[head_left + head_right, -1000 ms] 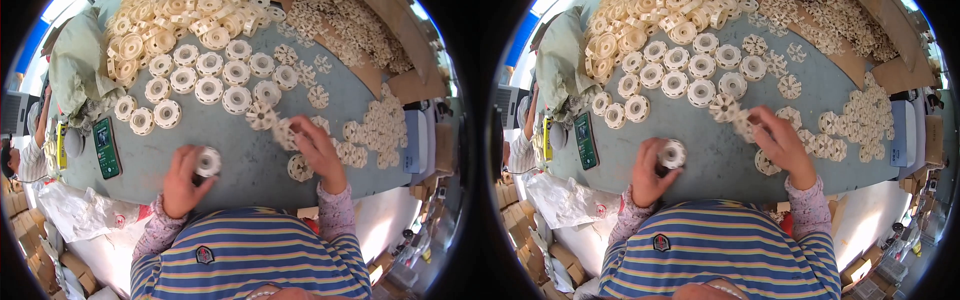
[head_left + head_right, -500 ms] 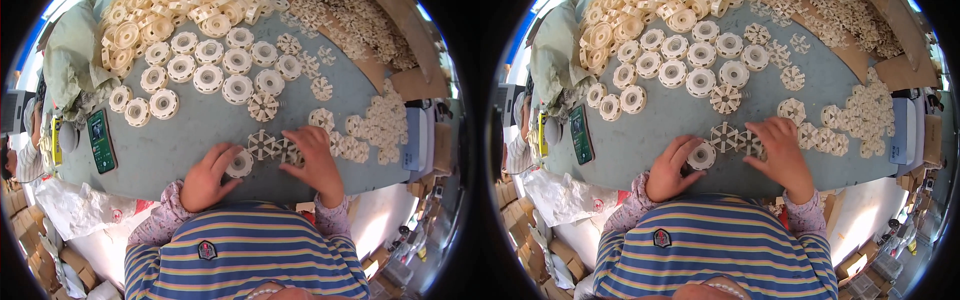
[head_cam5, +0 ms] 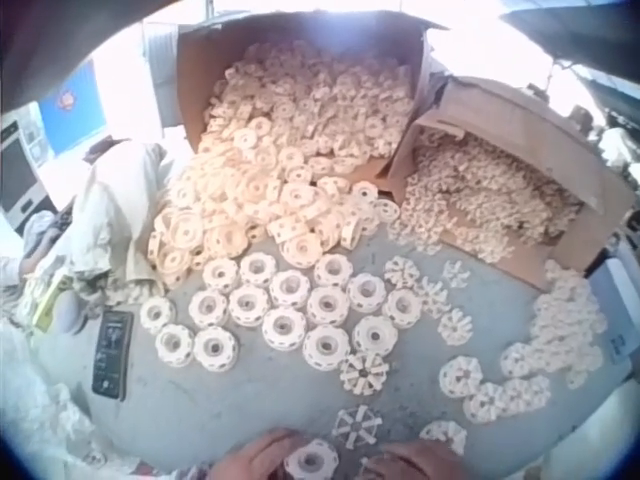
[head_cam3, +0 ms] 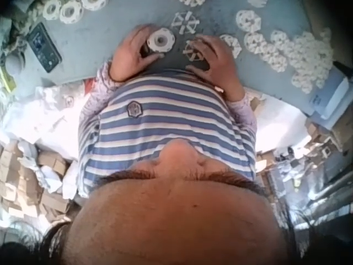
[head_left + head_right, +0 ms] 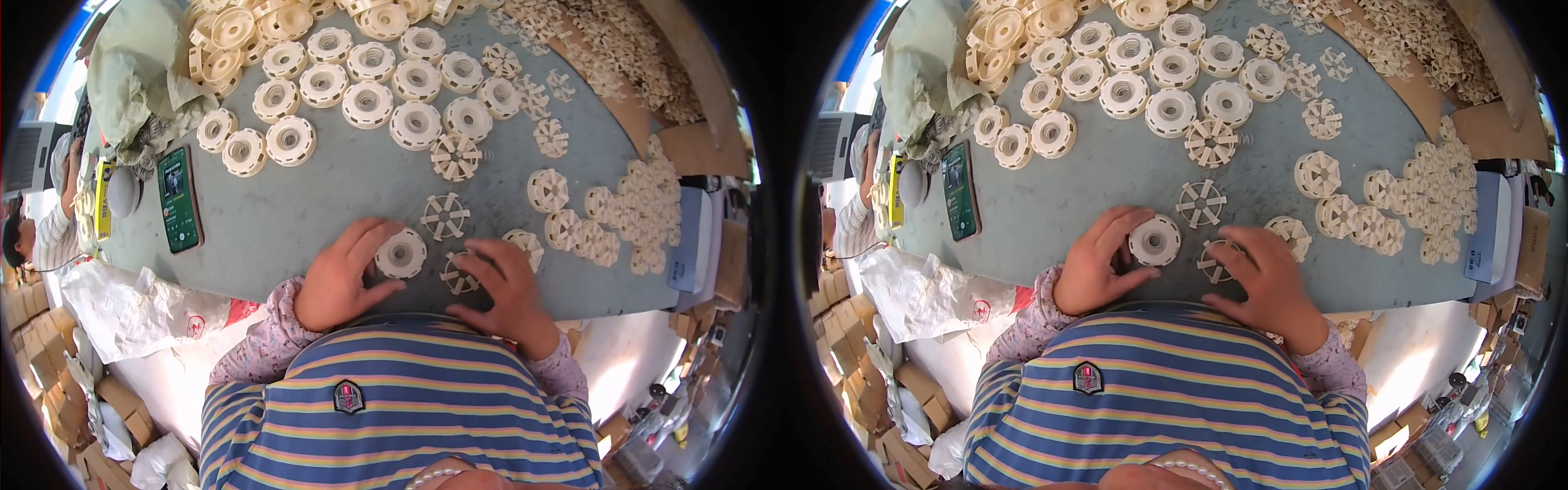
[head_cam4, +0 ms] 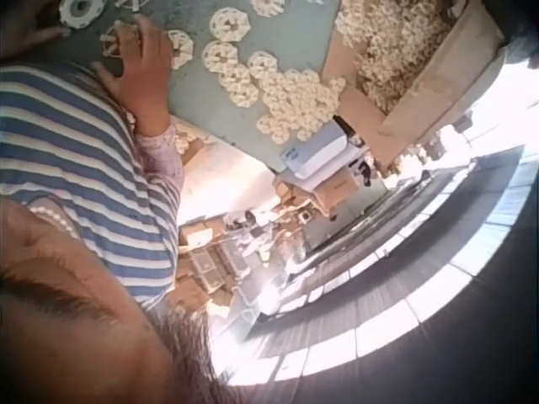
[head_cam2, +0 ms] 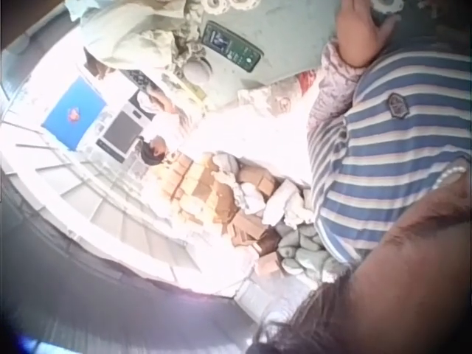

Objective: The person assembles plastic valve or filter components by hand, inserting internal springs and gears into plastic housings.

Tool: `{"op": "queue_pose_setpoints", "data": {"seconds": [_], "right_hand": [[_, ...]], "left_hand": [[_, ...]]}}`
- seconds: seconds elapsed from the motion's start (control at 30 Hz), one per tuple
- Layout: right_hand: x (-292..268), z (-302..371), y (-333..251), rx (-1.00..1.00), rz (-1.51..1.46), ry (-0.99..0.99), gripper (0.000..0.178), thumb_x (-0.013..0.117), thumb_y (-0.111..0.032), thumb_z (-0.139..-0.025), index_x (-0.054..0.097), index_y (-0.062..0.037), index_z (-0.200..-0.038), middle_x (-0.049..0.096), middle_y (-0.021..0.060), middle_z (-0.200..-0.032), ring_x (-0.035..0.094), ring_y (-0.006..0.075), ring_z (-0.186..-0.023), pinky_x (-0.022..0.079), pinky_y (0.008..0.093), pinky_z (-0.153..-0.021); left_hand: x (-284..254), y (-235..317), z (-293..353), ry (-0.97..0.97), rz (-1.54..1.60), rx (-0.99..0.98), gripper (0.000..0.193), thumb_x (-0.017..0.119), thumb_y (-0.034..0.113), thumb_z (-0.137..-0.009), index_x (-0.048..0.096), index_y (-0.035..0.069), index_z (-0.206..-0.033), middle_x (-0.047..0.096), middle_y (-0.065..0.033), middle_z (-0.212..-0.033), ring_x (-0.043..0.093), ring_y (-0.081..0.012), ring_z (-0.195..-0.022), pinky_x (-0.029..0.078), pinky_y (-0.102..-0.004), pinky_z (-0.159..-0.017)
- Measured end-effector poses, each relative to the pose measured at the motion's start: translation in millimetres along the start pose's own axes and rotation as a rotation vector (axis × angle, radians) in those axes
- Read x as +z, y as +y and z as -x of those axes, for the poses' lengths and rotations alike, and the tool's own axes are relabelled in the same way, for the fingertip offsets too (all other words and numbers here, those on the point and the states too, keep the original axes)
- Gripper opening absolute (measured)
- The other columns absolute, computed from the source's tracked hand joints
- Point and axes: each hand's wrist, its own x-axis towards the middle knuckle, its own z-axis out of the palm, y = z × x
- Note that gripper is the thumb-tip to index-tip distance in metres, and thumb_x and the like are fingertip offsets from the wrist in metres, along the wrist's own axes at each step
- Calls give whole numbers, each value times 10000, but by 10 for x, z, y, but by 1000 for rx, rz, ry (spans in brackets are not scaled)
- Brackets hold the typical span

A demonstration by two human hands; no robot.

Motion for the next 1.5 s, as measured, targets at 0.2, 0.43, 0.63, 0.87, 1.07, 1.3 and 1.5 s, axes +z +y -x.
{"op": "queue_pose_setpoints", "data": {"seconds": [0.2,0.43,0.63,0.87,1.07,1.3,1.5], "right_hand": [[11,0,15,164,119,-51,672,956,-268,-723,701,-92,-1320,667,94,-1301,667,331,-1157,566,462,-983],[276,-464,-194,75,-60,135,638,960,-287,-744,708,-47,-1279,683,112,-1227,718,315,-1040,603,424,-899],[528,-537,-119,-48,99,221,582,950,-310,-743,723,-41,-1207,682,92,-1156,704,296,-1001,582,417,-861],[707,-546,-133,-37,200,245,604,887,-437,-795,709,-57,-1229,657,97,-1189,634,307,-1180,457,525,-1054],[799,-340,-163,-3,370,106,812,783,-549,-885,569,-60,-1497,568,144,-1528,511,348,-1464,302,601,-1239],[808,-283,-34,-36,214,167,755,811,-376,-927,516,-68,-1550,571,152,-1542,537,372,-1441,362,602,-1214],[784,-296,12,-41,-105,340,775,892,-228,-864,531,-61,-1529,608,180,-1460,598,389,-1320,429,595,-1150]], "left_hand": [[-50,-5,14,-1,110,4,776,925,99,-796,587,62,-1494,592,-168,-1456,695,-193,-790,601,-320,-687],[22,-64,114,56,318,-33,555,811,71,-953,586,-9,-1454,579,-198,-1424,686,-157,-828,593,-282,-704],[109,-84,104,107,284,-31,488,768,14,-965,605,-16,-1423,587,-179,-1390,674,-156,-810,564,-277,-692],[125,-91,83,108,301,-83,484,720,-61,-961,614,-9,-1431,592,-147,-1340,651,-123,-795,549,-264,-724],[165,-91,93,127,235,-64,551,767,-47,-920,619,14,-1447,589,-139,-1361,647,-100,-788,536,-241,-704],[121,7,80,101,277,-77,631,855,64,-886,605,17,-1463,591,-133,-1351,637,-122,-751,536,-262,-666],[142,-25,19,43,333,-125,698,906,167,-869,591,16,-1474,600,-144,-1351,631,-140,-753,547,-282,-658]]}}
